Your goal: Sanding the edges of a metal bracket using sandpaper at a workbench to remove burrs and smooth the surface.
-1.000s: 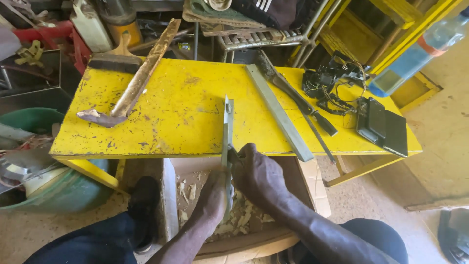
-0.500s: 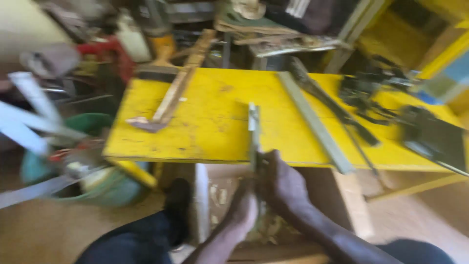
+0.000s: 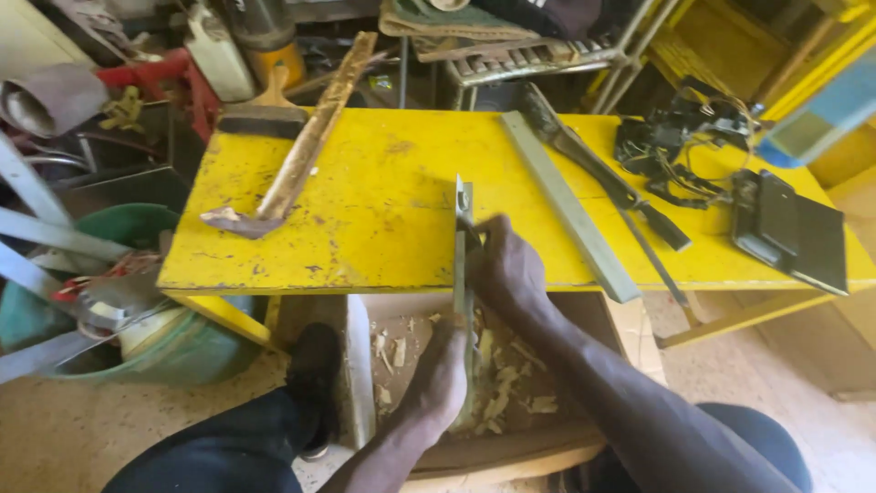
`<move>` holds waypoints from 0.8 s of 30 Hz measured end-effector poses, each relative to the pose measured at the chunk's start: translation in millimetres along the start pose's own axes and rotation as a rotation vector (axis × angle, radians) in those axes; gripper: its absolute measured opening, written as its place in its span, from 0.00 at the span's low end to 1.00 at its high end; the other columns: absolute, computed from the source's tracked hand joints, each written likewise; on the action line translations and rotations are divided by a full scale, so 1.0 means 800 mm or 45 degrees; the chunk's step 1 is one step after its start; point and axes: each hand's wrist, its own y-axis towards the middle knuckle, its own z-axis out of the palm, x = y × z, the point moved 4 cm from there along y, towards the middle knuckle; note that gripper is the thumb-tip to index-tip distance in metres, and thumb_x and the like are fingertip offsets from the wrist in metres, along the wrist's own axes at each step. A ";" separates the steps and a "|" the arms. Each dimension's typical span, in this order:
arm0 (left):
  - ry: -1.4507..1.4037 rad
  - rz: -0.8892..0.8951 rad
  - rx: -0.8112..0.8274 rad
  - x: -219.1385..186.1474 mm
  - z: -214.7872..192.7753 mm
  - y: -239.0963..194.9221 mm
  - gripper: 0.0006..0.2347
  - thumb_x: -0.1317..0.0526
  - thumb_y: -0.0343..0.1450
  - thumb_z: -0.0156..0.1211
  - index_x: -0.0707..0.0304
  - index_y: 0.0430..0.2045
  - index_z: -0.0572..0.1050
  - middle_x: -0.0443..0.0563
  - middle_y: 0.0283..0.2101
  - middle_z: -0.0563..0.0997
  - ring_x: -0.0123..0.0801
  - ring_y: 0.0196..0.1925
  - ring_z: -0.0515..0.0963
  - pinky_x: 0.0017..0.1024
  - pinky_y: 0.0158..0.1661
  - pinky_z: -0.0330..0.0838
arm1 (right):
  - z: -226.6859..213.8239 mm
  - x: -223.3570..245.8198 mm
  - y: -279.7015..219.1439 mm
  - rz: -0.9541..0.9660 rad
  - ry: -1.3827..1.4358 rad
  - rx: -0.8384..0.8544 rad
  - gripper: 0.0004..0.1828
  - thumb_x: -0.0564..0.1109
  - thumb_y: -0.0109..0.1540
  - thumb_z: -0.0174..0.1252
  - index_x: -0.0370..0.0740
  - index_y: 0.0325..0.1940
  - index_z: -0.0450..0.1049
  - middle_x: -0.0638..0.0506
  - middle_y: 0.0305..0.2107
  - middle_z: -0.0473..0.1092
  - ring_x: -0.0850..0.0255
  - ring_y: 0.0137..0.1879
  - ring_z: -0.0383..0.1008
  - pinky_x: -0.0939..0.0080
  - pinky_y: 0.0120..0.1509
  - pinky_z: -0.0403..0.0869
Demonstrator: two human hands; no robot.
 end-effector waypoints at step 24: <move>0.411 -0.104 0.168 -0.064 -0.080 -0.008 0.28 0.38 0.80 0.38 0.63 0.29 0.76 0.50 0.20 0.73 0.34 0.17 0.71 0.27 0.19 0.67 | -0.097 -0.109 0.014 -0.181 0.927 0.302 0.11 0.40 0.65 0.59 0.39 0.48 0.65 0.42 0.22 0.72 0.59 0.24 0.71 0.61 0.24 0.65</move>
